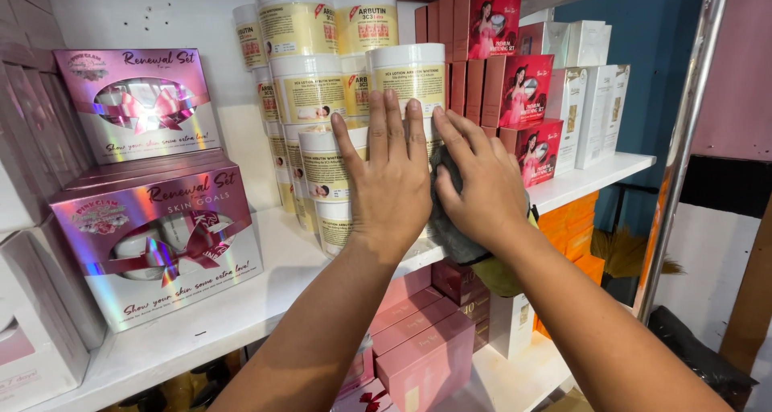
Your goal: The person takes white tubs of cream from a cardboard box, wipes each one with a cloth, and places them on a shelf. The person then picks up a notebook and pen and writes on the notebook.
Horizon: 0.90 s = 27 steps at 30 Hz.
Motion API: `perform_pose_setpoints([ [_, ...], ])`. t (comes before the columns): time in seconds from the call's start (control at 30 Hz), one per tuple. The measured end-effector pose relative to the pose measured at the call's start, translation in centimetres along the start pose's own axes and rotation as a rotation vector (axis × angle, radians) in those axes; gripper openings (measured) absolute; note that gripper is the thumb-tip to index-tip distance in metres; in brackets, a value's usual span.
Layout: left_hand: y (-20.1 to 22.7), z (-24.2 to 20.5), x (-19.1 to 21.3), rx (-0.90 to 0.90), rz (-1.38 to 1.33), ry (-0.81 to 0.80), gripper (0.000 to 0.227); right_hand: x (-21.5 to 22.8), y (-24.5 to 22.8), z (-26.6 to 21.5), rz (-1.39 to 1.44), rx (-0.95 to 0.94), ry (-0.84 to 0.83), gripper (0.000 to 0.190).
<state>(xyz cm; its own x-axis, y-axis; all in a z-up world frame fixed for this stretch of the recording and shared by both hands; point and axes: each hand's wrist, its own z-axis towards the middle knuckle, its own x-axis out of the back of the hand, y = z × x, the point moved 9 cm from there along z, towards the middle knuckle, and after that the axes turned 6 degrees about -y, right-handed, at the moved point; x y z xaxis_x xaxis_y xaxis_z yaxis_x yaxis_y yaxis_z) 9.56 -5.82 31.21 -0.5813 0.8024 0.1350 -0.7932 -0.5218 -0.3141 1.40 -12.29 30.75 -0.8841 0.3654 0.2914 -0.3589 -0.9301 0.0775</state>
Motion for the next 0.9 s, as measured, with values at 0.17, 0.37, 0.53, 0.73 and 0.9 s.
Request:
perform_pose_setpoints([
  [0.17, -0.2, 0.1, -0.1, 0.007, -0.027, -0.025, 0.071, -0.3, 0.1, 0.7, 0.041, 0.011, -0.101, 0.071],
  [0.37, -0.1, 0.0, -0.7, -0.004, -0.035, -0.052, 0.075, -0.5, -0.1, 0.2, 0.038, -0.023, -0.086, 0.072],
  [0.53, 0.2, 0.1, -0.3, -0.029, 0.034, -0.047, 0.077, 1.2, -0.5, -1.7, -0.03, -0.055, 0.006, 0.076],
  [0.73, 1.6, -1.0, 2.7, 0.019, -0.187, -0.029, 0.077, 6.4, -2.8, -4.3, -0.289, -0.067, 0.1, 0.084],
  [0.9, 4.9, -1.9, 4.2, 0.04, -0.438, -0.061, 0.08, 9.9, -3.6, -6.9, -0.444, -0.07, 0.128, 0.086],
])
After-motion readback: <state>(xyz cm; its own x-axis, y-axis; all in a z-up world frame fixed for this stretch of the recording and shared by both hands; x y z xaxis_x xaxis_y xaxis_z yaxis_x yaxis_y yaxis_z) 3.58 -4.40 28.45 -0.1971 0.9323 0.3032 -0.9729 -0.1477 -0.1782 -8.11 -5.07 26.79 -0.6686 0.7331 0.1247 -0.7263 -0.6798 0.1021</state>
